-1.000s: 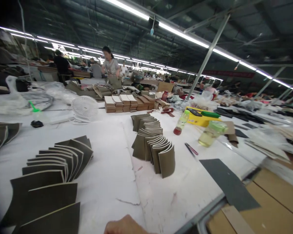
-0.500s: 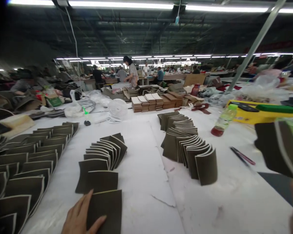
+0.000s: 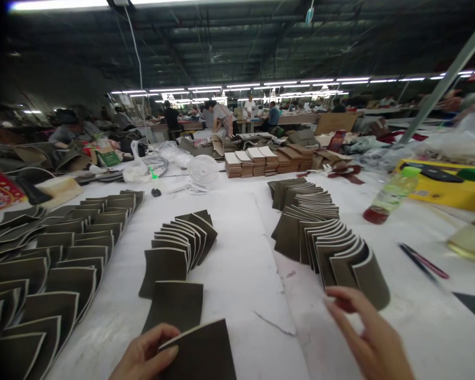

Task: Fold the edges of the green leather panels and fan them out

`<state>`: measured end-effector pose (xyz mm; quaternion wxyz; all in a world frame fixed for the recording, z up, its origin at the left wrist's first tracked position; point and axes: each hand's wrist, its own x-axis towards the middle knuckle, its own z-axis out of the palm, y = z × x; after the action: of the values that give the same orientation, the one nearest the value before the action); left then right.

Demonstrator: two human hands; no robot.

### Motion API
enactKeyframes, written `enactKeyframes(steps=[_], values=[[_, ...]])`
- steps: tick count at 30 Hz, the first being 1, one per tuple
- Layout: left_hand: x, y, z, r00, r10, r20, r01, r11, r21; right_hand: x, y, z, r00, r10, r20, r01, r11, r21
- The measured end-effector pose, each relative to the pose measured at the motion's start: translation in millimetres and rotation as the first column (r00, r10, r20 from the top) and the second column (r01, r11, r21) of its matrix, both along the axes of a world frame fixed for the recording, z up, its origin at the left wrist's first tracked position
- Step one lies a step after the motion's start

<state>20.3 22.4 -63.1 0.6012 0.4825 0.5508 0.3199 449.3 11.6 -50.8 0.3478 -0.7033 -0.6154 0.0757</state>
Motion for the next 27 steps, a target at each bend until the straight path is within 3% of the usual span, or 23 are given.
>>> enactKeyframes(steps=[1,2,5,7,11,14,17,21,27], values=[[3.8,-1.8,4.4,0.999,-0.03,-0.011,0.03,1.0,-0.004,-33.5,2.9,9.8,0.988,0.132,-0.086,-0.136,0.99,-0.046],[7.5,-3.3,9.3,0.998,-0.058,-0.031,0.058,0.998,-0.009,-66.5,6.0,16.4,0.944,0.285,-0.165,-0.307,0.943,-0.128],[16.0,-5.5,23.5,0.984,-0.125,-0.13,0.125,0.992,-0.004,-144.9,14.0,19.2,0.77,0.545,-0.33,-0.629,0.736,-0.25],[18.7,-5.2,30.0,0.967,-0.148,-0.207,0.15,0.989,-0.007,-173.0,17.9,14.2,0.714,0.62,-0.325,-0.7,0.646,-0.304],[19.8,-2.6,38.7,0.944,-0.166,-0.285,0.158,0.986,-0.05,-187.2,21.5,16.0,0.656,0.673,-0.341,-0.754,0.558,-0.348],[21.0,0.5,46.7,0.925,-0.185,-0.333,0.182,0.982,-0.04,-187.1,21.5,27.3,0.625,0.711,-0.323,-0.779,0.535,-0.327],[22.5,3.6,53.7,0.913,-0.228,-0.34,0.228,0.973,-0.041,-191.1,21.0,31.3,0.581,0.793,-0.182,-0.807,0.534,-0.252],[22.9,4.6,52.6,0.952,-0.235,-0.193,0.215,0.969,-0.122,-200.1,20.3,21.5,0.529,0.846,0.064,-0.839,0.533,-0.107],[22.5,1.9,42.3,0.97,-0.188,-0.151,0.163,0.973,-0.166,-207.4,18.8,9.8,0.516,0.822,0.24,-0.849,0.528,0.017]])
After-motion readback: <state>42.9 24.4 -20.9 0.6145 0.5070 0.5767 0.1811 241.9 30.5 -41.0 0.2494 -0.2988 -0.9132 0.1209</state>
